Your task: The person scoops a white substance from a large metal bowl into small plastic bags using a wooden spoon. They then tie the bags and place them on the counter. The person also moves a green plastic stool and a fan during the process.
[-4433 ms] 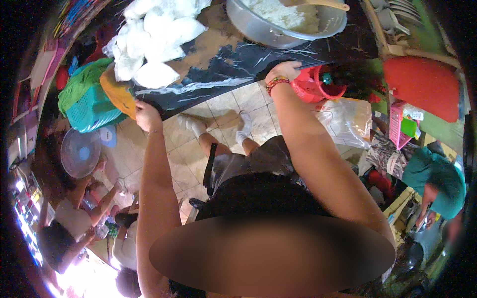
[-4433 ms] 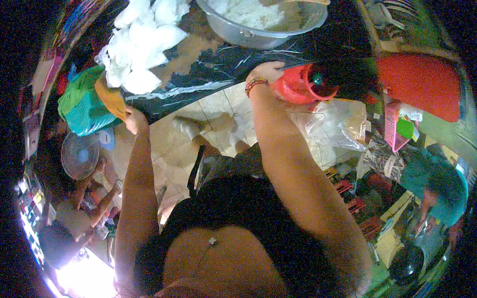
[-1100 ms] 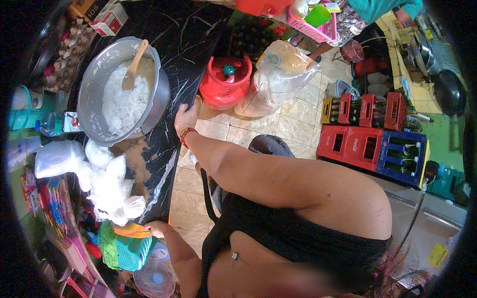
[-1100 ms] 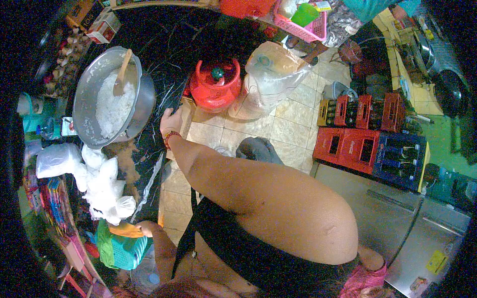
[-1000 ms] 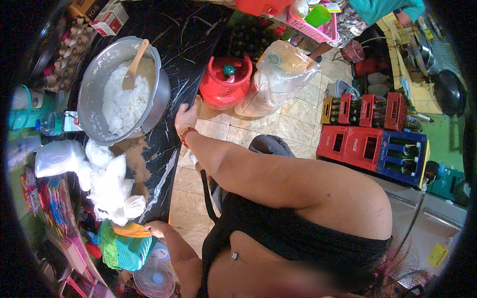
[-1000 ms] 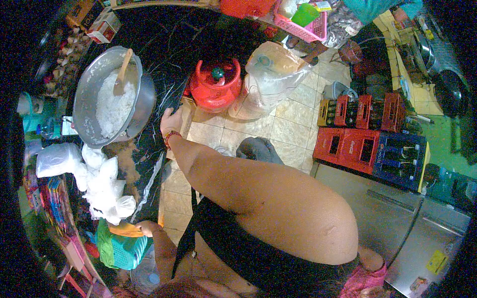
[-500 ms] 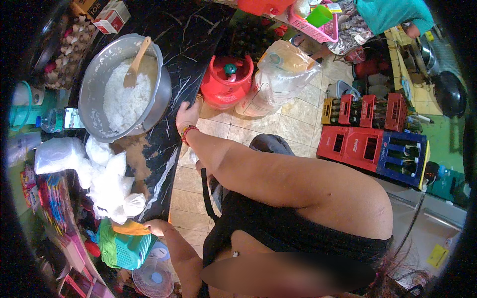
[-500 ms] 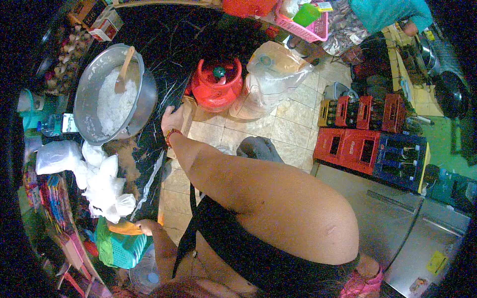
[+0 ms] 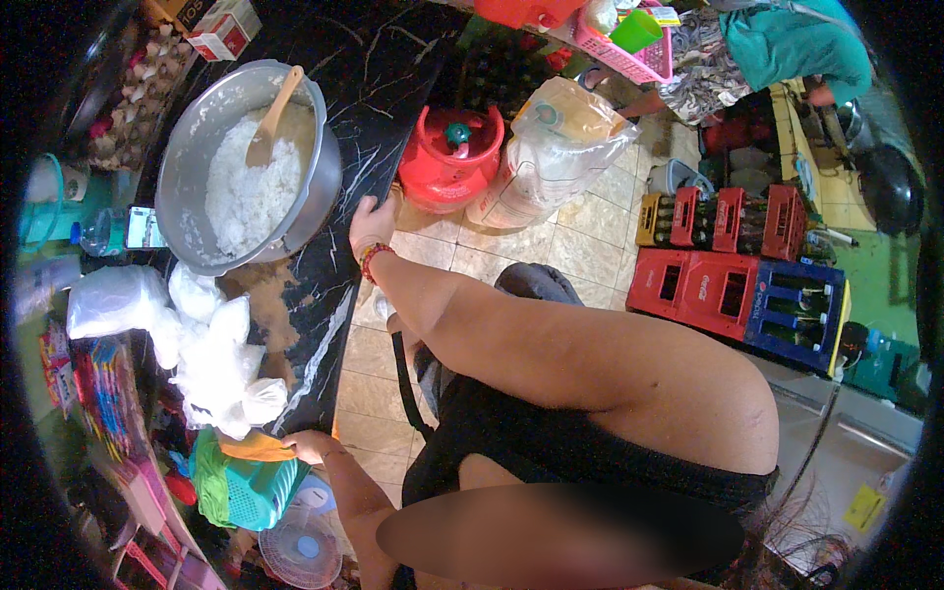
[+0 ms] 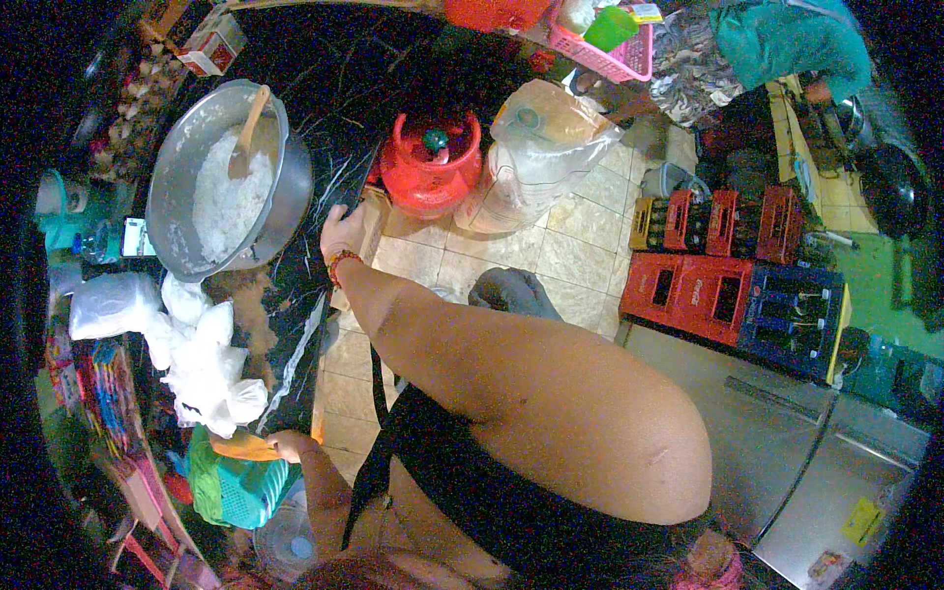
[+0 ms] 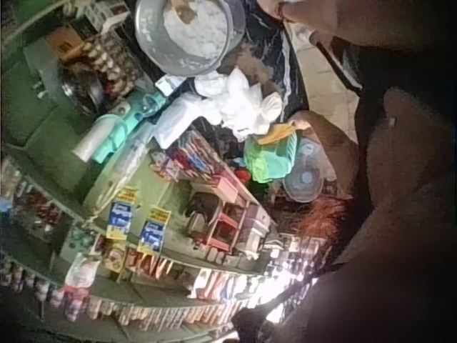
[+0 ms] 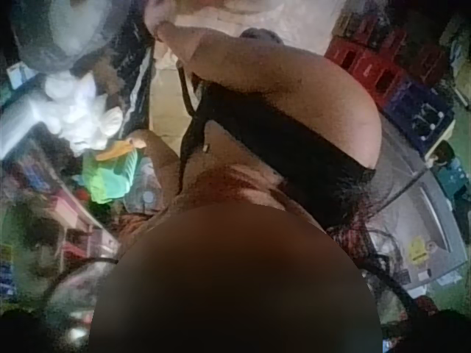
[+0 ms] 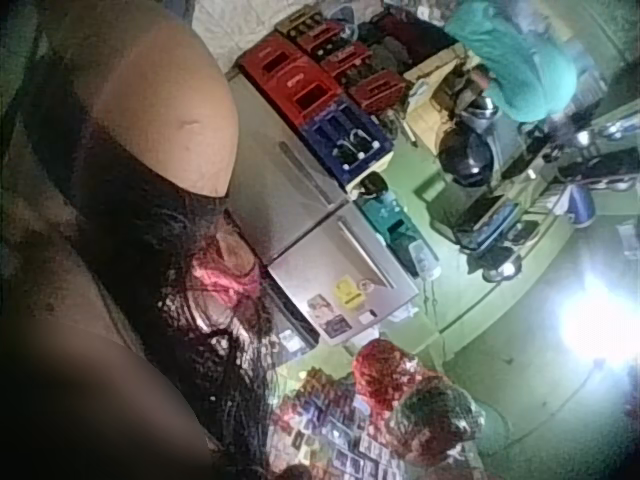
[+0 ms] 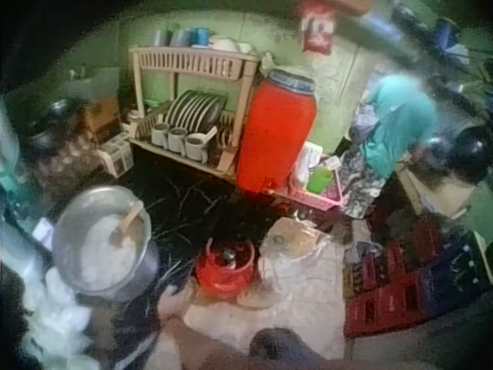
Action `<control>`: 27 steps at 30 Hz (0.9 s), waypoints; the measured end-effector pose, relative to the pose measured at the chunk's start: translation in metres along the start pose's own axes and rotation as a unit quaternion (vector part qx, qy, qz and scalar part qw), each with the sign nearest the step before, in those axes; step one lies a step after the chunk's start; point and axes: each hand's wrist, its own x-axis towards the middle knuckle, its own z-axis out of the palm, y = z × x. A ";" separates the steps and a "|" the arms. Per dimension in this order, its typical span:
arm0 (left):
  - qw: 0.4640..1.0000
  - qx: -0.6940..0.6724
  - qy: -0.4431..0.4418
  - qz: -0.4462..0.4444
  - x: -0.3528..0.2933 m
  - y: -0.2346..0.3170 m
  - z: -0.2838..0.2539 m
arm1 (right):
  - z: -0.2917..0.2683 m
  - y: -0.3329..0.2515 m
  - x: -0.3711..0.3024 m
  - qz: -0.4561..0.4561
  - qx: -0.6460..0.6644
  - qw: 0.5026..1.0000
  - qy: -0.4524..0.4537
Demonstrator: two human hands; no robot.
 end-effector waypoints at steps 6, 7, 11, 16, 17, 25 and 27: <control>1.000 -0.007 0.000 -0.002 0.013 -0.006 0.008 | 0.009 0.019 0.007 -0.043 -0.044 0.998 0.003; 1.000 -0.001 0.010 -0.001 0.018 -0.008 0.012 | 0.008 0.018 0.006 -0.052 -0.033 0.998 0.009; 0.991 0.039 0.102 0.082 0.015 -0.019 0.017 | 0.009 0.013 0.004 -0.076 -0.041 0.996 0.010; 0.992 0.053 0.098 0.052 0.058 -0.044 0.050 | 0.014 0.032 0.019 -0.124 -0.084 0.988 0.024; 0.995 0.042 0.084 0.018 0.037 -0.022 0.037 | 0.017 0.033 0.021 -0.079 -0.075 0.994 0.019; 0.999 -0.008 0.031 -0.010 0.020 -0.015 0.018 | -0.013 -0.015 -0.007 0.012 -0.214 0.977 -0.010; 0.999 0.000 0.033 -0.008 0.014 -0.012 0.015 | -0.004 -0.001 -0.001 -0.012 -0.180 0.984 0.010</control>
